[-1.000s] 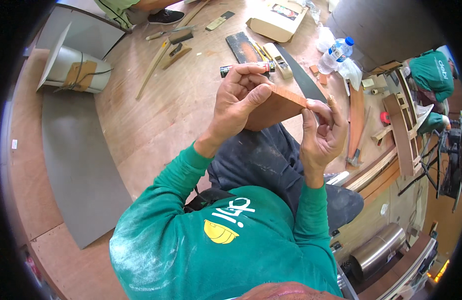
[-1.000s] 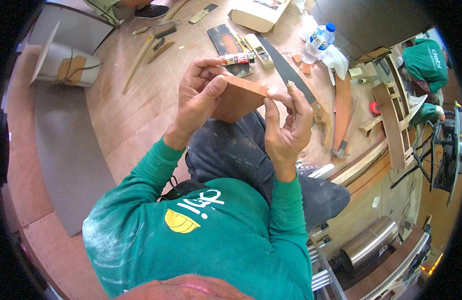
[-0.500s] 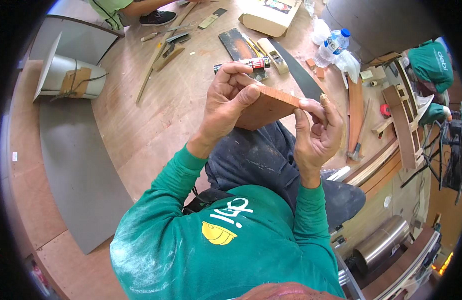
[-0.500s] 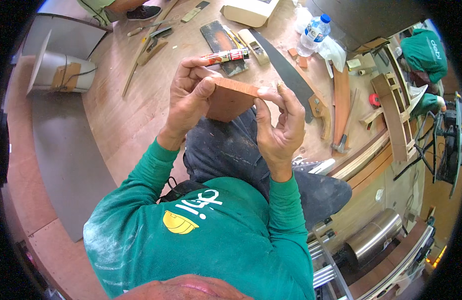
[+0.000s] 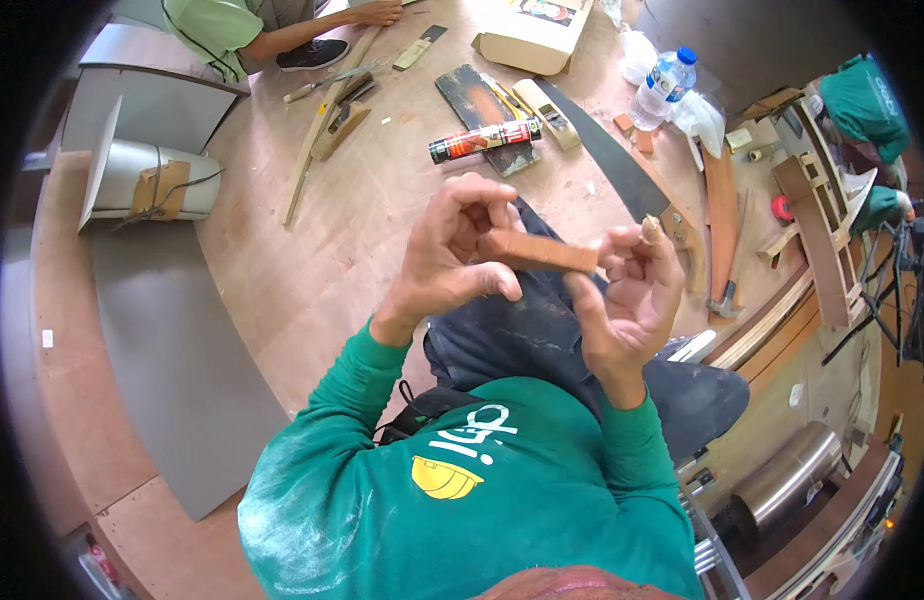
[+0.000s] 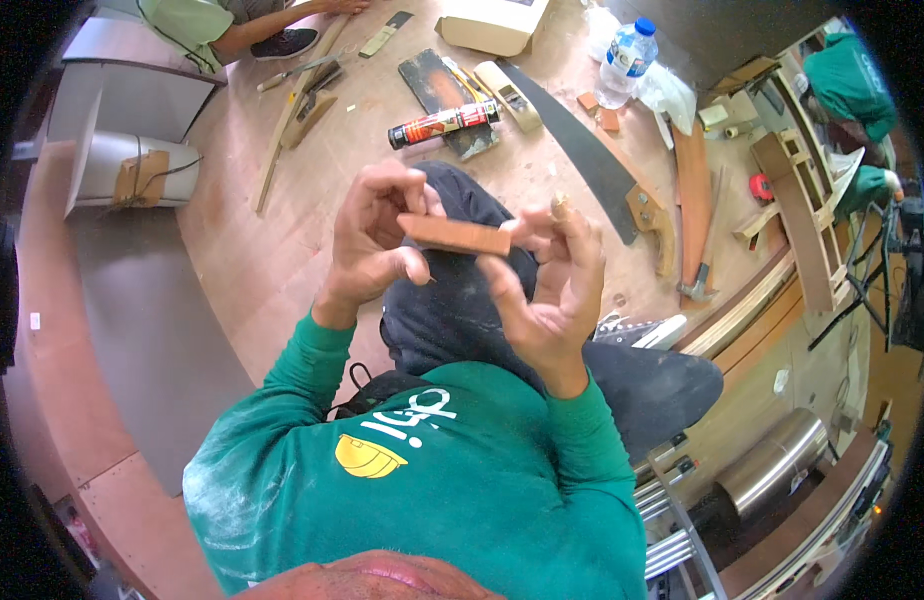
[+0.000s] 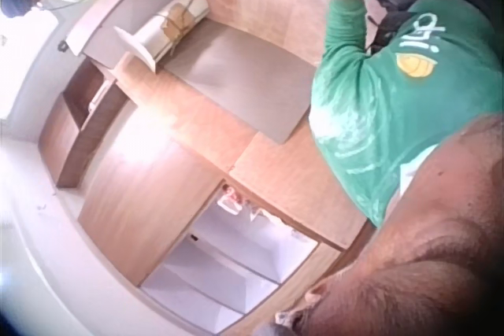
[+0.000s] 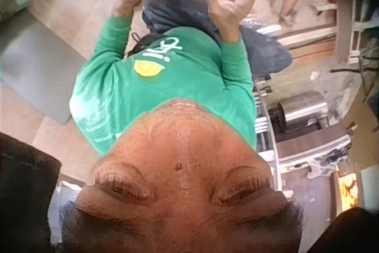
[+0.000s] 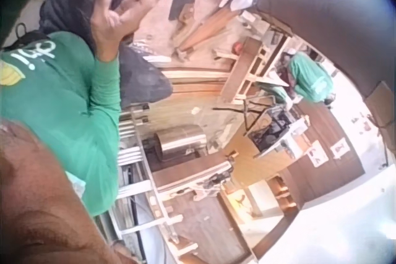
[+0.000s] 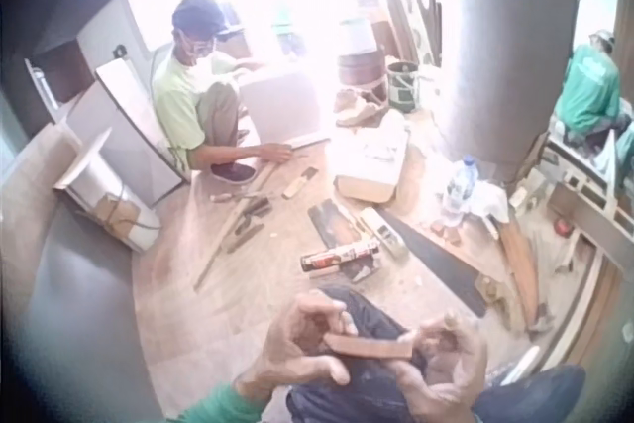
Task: The person applies a substance from a tube to a wooden block, smears it with their finger, and then fits the block against a corner of a wooden structure while marking it with a pencil.
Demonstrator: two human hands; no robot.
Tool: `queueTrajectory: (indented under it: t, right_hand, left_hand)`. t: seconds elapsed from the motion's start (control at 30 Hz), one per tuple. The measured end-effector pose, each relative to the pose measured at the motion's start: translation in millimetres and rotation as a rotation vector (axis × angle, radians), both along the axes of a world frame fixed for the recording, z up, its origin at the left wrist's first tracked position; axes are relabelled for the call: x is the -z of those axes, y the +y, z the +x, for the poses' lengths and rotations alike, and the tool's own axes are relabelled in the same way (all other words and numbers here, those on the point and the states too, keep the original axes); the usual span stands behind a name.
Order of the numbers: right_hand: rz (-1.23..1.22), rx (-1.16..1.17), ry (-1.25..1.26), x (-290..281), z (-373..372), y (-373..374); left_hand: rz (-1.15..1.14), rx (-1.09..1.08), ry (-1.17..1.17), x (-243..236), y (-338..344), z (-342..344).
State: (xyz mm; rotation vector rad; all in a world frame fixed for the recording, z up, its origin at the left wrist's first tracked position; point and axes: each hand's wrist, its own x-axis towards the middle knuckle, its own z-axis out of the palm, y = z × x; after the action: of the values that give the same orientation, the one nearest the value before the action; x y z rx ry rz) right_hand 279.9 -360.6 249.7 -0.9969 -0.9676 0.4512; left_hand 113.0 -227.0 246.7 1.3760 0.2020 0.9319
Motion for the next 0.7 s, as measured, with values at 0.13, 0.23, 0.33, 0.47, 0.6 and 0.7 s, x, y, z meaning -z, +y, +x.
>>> queueTrajectory:
  t: [0.13,0.23,0.33,0.47,0.6,0.7]
  right_hand:
    - [-0.004,-0.205,0.012,-6.6,-14.8,-25.3]
    - [-0.033,-0.287,0.036,-9.4,-33.5,-28.8]
    - [-0.097,-0.398,0.088,-15.2,-43.4,-25.1]
    - [-0.205,-0.687,0.262,-22.4,-33.7,-11.7]
    - [-0.179,-0.778,0.057,-28.4,-25.6,17.2]
    - [-0.179,-0.819,0.059,-30.0,-29.0,24.0]
  left_hand:
    - [0.285,-0.196,0.099,13.0,-14.8,-21.5]
    - [0.23,-0.451,0.297,10.8,-42.1,-28.0]
    - [-0.009,-0.409,0.231,22.2,-60.9,-33.3]
    - [-0.127,-0.327,0.103,30.5,-59.9,-45.6]
    - [-0.423,-0.231,0.168,13.2,-72.2,-49.6]
    - [-0.392,-0.258,0.177,4.5,-67.0,-44.4]
